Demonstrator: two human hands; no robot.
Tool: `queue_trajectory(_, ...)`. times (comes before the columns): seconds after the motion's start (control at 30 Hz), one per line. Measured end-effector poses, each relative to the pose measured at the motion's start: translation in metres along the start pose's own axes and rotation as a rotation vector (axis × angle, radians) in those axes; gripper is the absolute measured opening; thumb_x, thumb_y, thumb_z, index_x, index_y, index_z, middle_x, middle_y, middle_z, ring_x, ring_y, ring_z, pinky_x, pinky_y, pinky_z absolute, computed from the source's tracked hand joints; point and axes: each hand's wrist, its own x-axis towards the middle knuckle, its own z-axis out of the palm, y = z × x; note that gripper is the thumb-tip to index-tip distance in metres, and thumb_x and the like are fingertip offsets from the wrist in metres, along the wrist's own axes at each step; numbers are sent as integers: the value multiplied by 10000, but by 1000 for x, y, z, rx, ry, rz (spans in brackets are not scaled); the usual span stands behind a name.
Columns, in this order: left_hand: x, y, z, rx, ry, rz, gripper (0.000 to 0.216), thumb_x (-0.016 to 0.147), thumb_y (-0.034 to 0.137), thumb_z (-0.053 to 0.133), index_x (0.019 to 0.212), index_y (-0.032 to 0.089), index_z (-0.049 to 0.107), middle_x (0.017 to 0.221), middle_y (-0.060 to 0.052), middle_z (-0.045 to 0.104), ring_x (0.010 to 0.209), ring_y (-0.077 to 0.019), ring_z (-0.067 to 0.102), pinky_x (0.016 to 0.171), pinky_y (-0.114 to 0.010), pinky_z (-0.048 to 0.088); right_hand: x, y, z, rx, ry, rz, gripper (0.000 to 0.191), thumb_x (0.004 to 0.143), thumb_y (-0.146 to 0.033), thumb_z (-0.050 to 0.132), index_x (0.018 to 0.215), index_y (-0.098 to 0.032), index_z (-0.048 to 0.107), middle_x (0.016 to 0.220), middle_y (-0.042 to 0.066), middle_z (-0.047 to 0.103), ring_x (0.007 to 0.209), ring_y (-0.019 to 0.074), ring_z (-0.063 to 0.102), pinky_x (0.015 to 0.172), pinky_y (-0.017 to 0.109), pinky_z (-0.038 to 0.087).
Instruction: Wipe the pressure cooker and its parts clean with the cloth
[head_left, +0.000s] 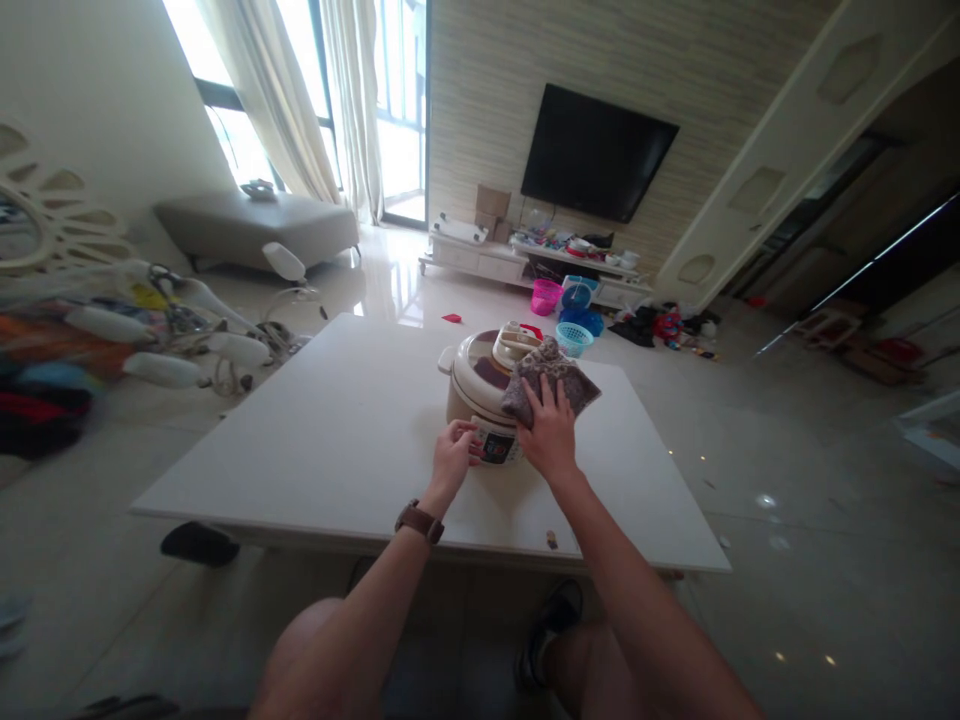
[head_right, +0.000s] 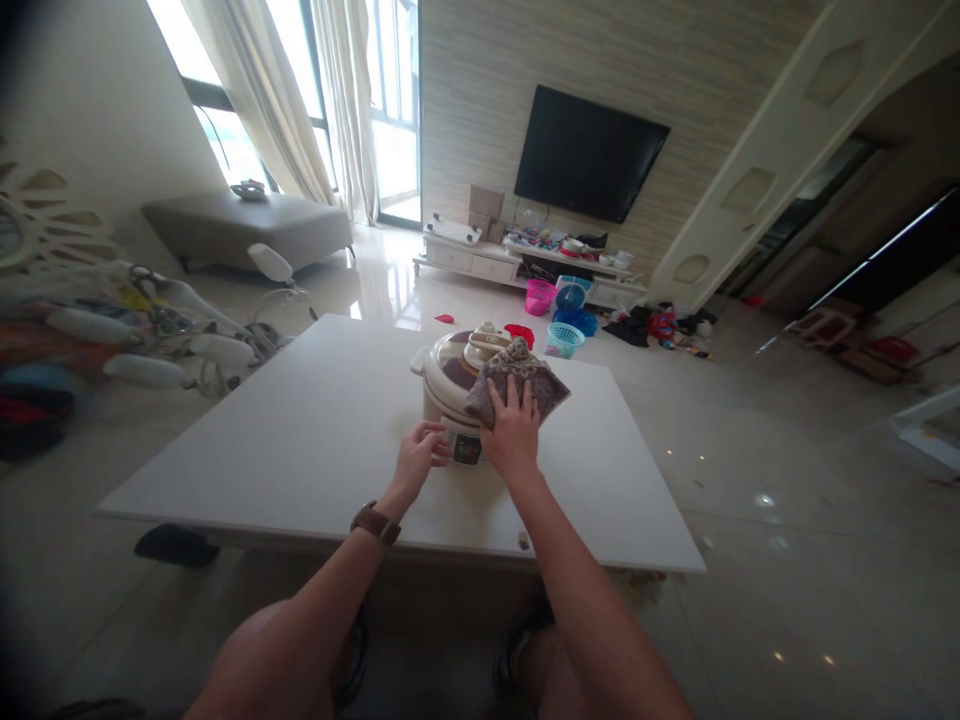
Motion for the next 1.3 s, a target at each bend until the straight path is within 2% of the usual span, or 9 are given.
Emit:
queue_trajectory(0.17, -4, 3, -2, -17, -43, -19, 245, 715, 276, 617, 937, 180, 655, 772, -32, 702, 574, -171, 691, 460, -237, 484, 15, 18, 3, -103, -48, -39, 655, 862, -270, 710, 1514, -296, 652, 1664, 89, 546, 1600, 408, 386, 1319, 659, 285)
queue_trajectory(0.3, -7, 9, -7, -23, -42, -23, 249, 724, 291, 622, 947, 184, 655, 792, -48, 719, 597, -176, 706, 443, -213, 429, 37, 60, -5, 66, 120, 153, 509, 891, -353, 666, 1391, -270, 713, 1558, 87, 647, 1504, 358, 519, 1289, 650, 363)
queue_trajectory(0.37, -7, 13, -10, -31, -34, -30, 244, 721, 294, 622, 936, 183, 652, 785, -47, 714, 590, -173, 701, 450, -215, 434, 37, 64, -3, 107, 168, 203, 491, 903, -368, 646, 1379, -266, 712, 1553, 88, 647, 1495, 350, 532, 1284, 659, 370)
queue_trajectory(0.53, -4, 18, -13, -41, -7, -44, 250, 699, 296, 613, 915, 177, 657, 799, -50, 709, 589, -171, 697, 468, -230, 461, -5, 15, 9, -75, -6, -29, 635, 878, -268, 674, 1513, -279, 648, 1700, 77, 502, 1641, 385, 316, 1323, 652, 290)
queue_trajectory(0.67, -4, 14, -11, -54, 0, -55, 256, 693, 303, 617, 915, 181, 654, 802, -51, 713, 593, -169, 696, 486, -230, 465, -20, -7, 12, -170, -81, -109, 702, 865, -238, 696, 1555, -332, 606, 1738, 39, 450, 1641, 383, 307, 1328, 666, 241)
queue_trajectory(0.9, -5, 12, -10, -64, -25, -81, 275, 680, 298, 605, 922, 180, 661, 777, -50, 717, 584, -167, 690, 485, -229, 468, 44, 61, 5, 27, 172, 162, 517, 900, -330, 615, 1393, -206, 709, 1562, 114, 645, 1501, 338, 504, 1300, 590, 364)
queue_trajectory(1.03, -3, 15, -11, -80, -19, -84, 263, 681, 302, 604, 905, 178, 663, 762, -44, 709, 582, -169, 688, 479, -230, 466, 69, 74, 4, 68, 169, 263, 504, 877, -326, 637, 1341, -149, 721, 1503, 183, 676, 1432, 365, 583, 1277, 622, 376)
queue_trajectory(1.13, -1, 16, -11, -90, -13, -74, 268, 675, 300, 602, 904, 175, 662, 761, -41, 708, 577, -164, 684, 481, -229, 466, 50, 55, 8, 71, 157, 218, 496, 888, -315, 650, 1355, -163, 721, 1566, 164, 629, 1540, 360, 486, 1322, 598, 325)
queue_trajectory(1.3, 1, 14, -10, -107, 6, -63, 268, 663, 293, 608, 897, 172, 659, 751, -41, 706, 567, -159, 673, 487, -230, 469, -33, 8, 32, 66, 145, 52, 626, 924, -271, 602, 1550, -243, 596, 1766, 76, 395, 1713, 321, 140, 1368, 608, 226)
